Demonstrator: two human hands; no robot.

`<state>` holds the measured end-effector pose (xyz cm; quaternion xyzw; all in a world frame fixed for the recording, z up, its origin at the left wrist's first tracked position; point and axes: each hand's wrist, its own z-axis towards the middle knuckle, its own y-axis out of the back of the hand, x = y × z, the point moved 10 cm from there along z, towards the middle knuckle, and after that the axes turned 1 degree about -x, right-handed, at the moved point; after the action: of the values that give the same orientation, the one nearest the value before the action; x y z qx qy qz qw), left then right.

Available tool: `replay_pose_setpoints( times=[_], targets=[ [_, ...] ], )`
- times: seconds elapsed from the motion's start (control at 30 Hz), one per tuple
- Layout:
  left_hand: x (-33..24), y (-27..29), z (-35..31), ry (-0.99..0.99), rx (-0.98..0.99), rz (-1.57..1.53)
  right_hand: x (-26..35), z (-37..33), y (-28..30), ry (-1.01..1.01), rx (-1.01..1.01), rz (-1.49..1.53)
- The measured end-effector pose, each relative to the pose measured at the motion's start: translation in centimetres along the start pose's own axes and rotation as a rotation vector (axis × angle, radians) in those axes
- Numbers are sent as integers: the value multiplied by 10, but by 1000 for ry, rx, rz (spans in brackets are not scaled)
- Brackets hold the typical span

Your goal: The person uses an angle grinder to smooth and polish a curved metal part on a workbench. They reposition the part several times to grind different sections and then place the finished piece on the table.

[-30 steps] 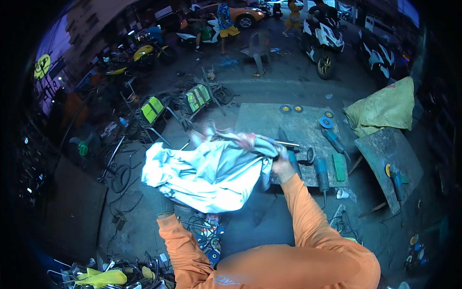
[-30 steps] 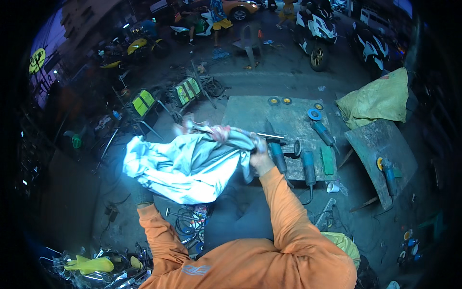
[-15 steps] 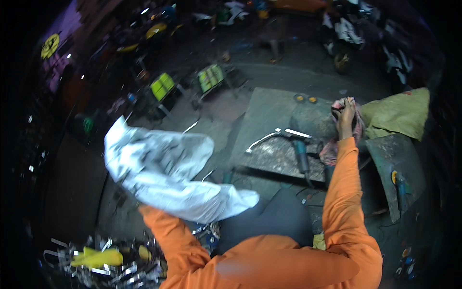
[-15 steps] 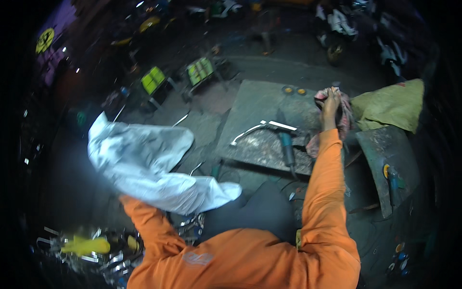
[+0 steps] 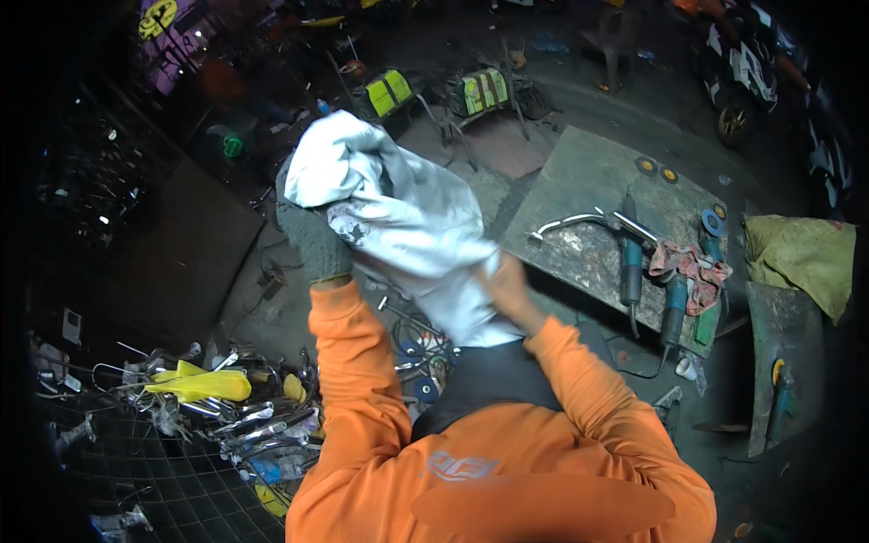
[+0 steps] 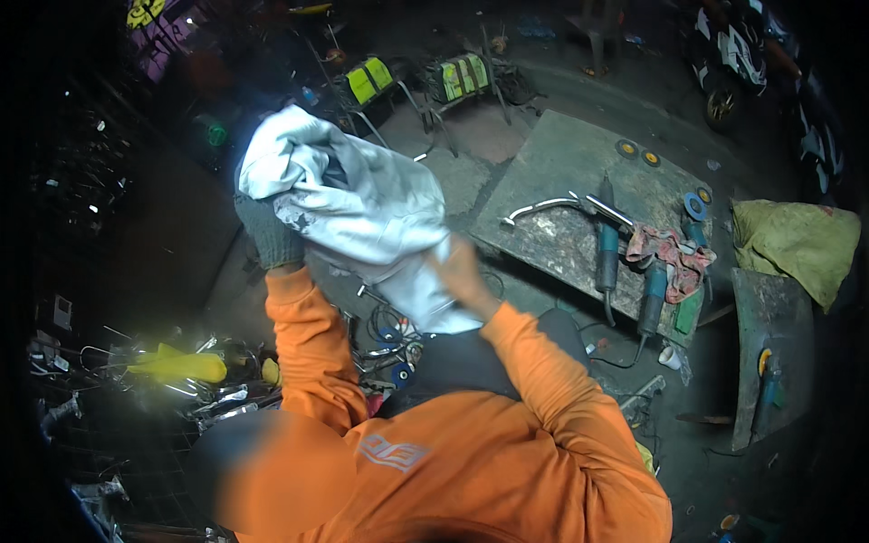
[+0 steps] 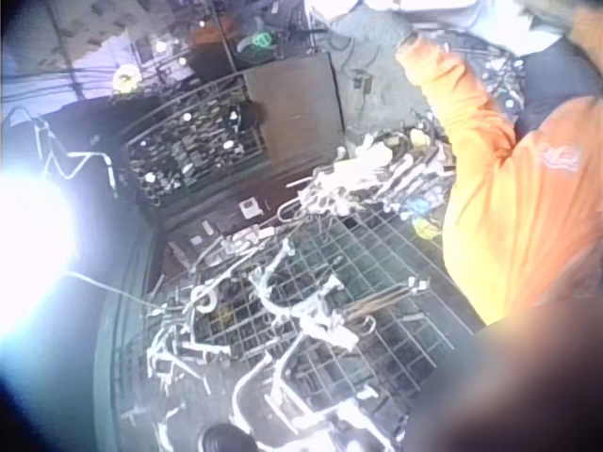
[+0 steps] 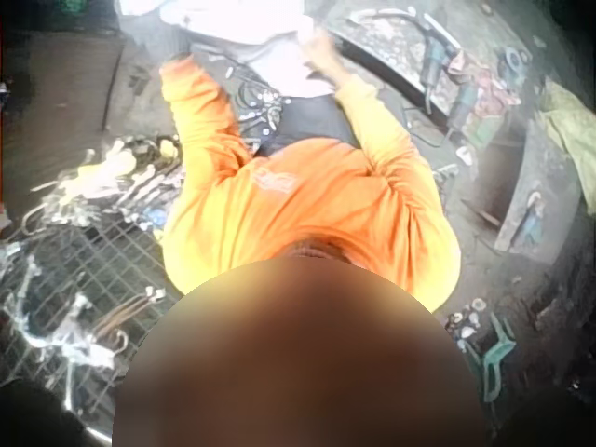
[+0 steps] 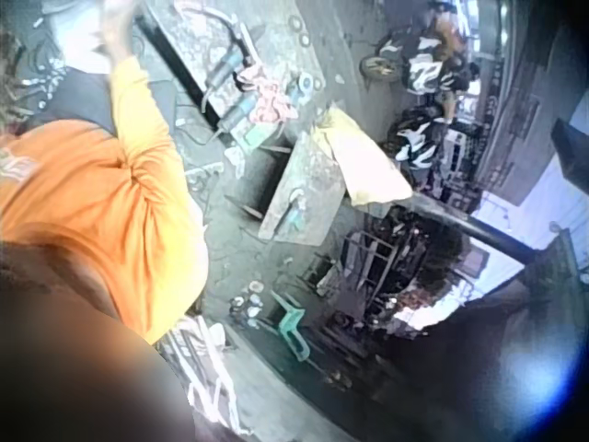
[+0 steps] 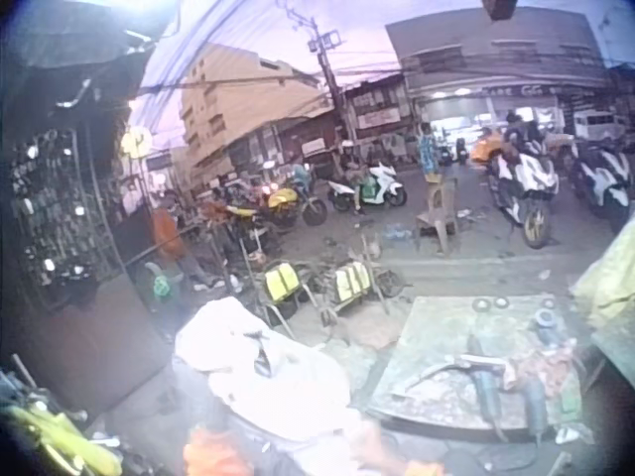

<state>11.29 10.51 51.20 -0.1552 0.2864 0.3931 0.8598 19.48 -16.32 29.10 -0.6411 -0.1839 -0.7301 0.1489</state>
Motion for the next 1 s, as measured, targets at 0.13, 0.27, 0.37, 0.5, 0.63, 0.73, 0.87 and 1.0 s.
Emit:
replay_pose_setpoints(
  times=[0.13,0.27,0.37,0.5,0.63,0.73,0.87,1.0],
  targets=[
    [-38,44,14,-187,8,696,127,42,149,552,-484,42],
    [-28,43,20,-63,87,757,226,71,191,679,-454,-509],
    [-31,26,27,-32,188,655,259,76,215,677,-494,-598],
    [-32,7,36,10,378,443,284,71,245,690,-546,-775],
    [3,17,50,162,447,168,294,62,291,608,-736,-819],
    [29,57,74,55,223,309,289,70,315,592,-816,-992],
    [81,118,65,338,-258,-320,285,63,373,591,-943,-1054],
    [55,135,60,301,-309,-483,299,14,393,549,-1075,-810]
  ],
)
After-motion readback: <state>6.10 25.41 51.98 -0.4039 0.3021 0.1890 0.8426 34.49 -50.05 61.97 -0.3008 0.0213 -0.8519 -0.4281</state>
